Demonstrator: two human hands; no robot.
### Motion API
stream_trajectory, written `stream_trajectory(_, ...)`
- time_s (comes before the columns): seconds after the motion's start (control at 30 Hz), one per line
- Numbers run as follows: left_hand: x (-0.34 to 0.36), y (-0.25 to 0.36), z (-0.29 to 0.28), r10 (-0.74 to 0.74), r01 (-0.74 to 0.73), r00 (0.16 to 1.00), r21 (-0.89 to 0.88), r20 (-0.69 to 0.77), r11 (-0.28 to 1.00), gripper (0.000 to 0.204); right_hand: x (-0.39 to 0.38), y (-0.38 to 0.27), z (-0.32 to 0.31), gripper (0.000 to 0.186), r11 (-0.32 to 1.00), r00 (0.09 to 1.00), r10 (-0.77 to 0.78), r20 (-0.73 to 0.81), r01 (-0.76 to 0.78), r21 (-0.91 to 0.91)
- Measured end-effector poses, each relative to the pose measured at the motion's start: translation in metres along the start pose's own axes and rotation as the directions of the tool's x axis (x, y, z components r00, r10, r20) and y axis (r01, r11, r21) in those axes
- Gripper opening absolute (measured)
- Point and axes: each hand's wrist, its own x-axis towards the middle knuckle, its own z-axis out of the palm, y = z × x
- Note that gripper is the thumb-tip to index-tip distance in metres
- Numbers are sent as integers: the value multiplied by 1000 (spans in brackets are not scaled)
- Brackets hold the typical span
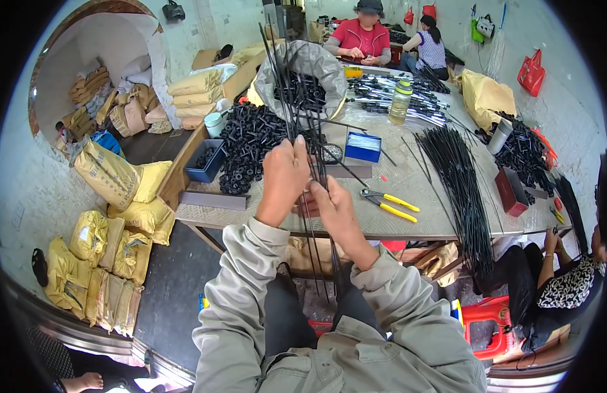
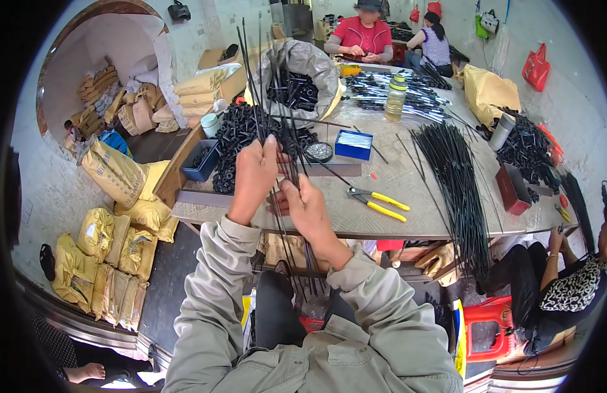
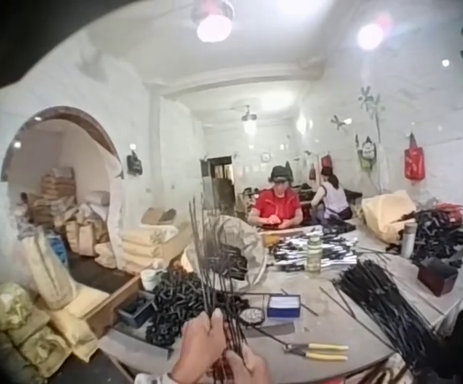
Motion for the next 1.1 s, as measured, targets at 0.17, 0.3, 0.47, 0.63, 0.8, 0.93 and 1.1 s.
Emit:
stream_trajectory(0.17, 9, 7, -33, -260, 294, 955, -364, 140, 884, 39, 13, 1, -18, 22, 995, 994, 104, -19, -104, -3)
stream_trajectory(0.3, 21, 8, -94, -333, 235, 943, -655, -27, 719, 38, 23, -11, -44, 25, 990, 984, 140, -110, -138, 24)
stream_trajectory(0.47, 18, 19, -135, -232, 69, 970, -834, -72, 548, 43, 36, -39, -60, 31, 994, 992, 112, -65, -113, 1)
stream_trajectory(0.63, -3, 16, -49, -284, 363, 931, -674, 231, 643, 44, 28, -38, -26, 32, 999, 990, 52, 130, -51, -7)
stream_trajectory(0.8, -10, 1, -10, -264, 417, 897, -877, 354, 241, 31, -13, -12, -3, 22, 898, 993, -26, 119, 76, -433)
stream_trajectory(0.93, -13, 0, -10, -203, 329, 931, -938, 304, 107, 27, -42, 14, 8, 15, 980, 979, -169, -116, 154, -126)
stream_trajectory(1.1, -16, -4, -8, -243, 390, 907, -902, 343, 183, 29, -36, 29, 3, 9, 993, 990, -80, -120, 69, -93)
